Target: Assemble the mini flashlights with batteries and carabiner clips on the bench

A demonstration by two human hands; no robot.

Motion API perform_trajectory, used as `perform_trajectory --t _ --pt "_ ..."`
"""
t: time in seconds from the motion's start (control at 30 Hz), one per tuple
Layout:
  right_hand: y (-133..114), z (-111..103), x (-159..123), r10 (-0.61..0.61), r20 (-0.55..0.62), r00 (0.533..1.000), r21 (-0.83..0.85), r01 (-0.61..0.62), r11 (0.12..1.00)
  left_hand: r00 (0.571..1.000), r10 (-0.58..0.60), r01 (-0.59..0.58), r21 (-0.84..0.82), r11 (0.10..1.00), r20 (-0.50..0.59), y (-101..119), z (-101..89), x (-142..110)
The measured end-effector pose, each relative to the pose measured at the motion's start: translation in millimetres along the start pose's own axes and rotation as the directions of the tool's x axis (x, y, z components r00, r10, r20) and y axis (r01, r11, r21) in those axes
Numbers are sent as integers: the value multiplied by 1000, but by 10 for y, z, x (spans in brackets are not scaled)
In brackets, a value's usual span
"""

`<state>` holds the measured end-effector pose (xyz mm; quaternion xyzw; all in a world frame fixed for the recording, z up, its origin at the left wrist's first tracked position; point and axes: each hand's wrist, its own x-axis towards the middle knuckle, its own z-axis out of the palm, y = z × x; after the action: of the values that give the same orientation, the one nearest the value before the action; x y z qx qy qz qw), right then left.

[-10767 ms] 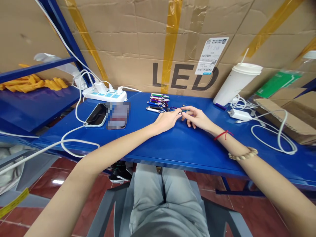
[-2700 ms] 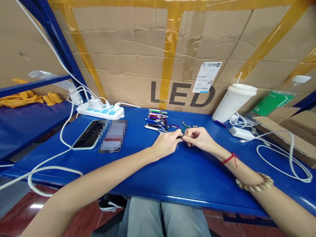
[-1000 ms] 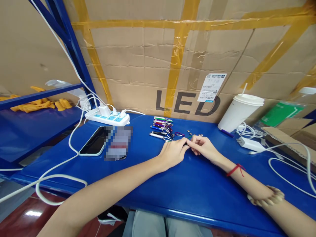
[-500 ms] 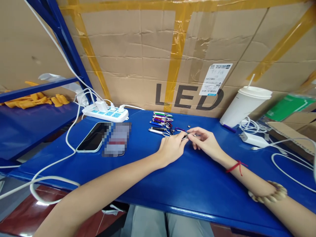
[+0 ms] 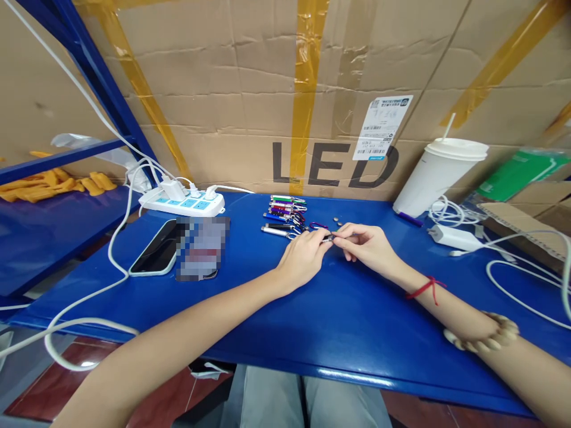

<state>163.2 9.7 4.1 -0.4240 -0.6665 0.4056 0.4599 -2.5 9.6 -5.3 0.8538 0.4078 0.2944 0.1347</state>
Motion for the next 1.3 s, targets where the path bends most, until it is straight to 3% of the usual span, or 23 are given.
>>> perform_trajectory --t 0.23,0.53,0.7,0.83,0.93,1.03,1.3 --pt "61 -82 23 -16 30 999 -7 16 1000 998 44 -39 -108 993 40 -34 18 9" --pt "-59 -74 -45 -102 48 994 -62 105 992 983 150 -126 -204 971 108 15 -92 -25" --pt "-21 -64 -67 -122 60 991 -133 129 983 980 189 -168 -245 955 66 -31 -57 -30" --pt "-33 -34 -95 -150 36 988 -186 154 970 978 209 -208 -199 958 -19 -54 -32 -38" --pt "-104 25 -133 -201 47 979 -294 206 933 976 219 -219 -80 972 -10 -49 -30 -47" --pt "-144 90 -163 -185 82 979 -325 202 924 980 200 -200 -15 980 -9 -39 -18 -44" --pt "-30 114 -133 -42 44 998 -311 53 949 999 41 -40 -18 999 21 11 0 -17"
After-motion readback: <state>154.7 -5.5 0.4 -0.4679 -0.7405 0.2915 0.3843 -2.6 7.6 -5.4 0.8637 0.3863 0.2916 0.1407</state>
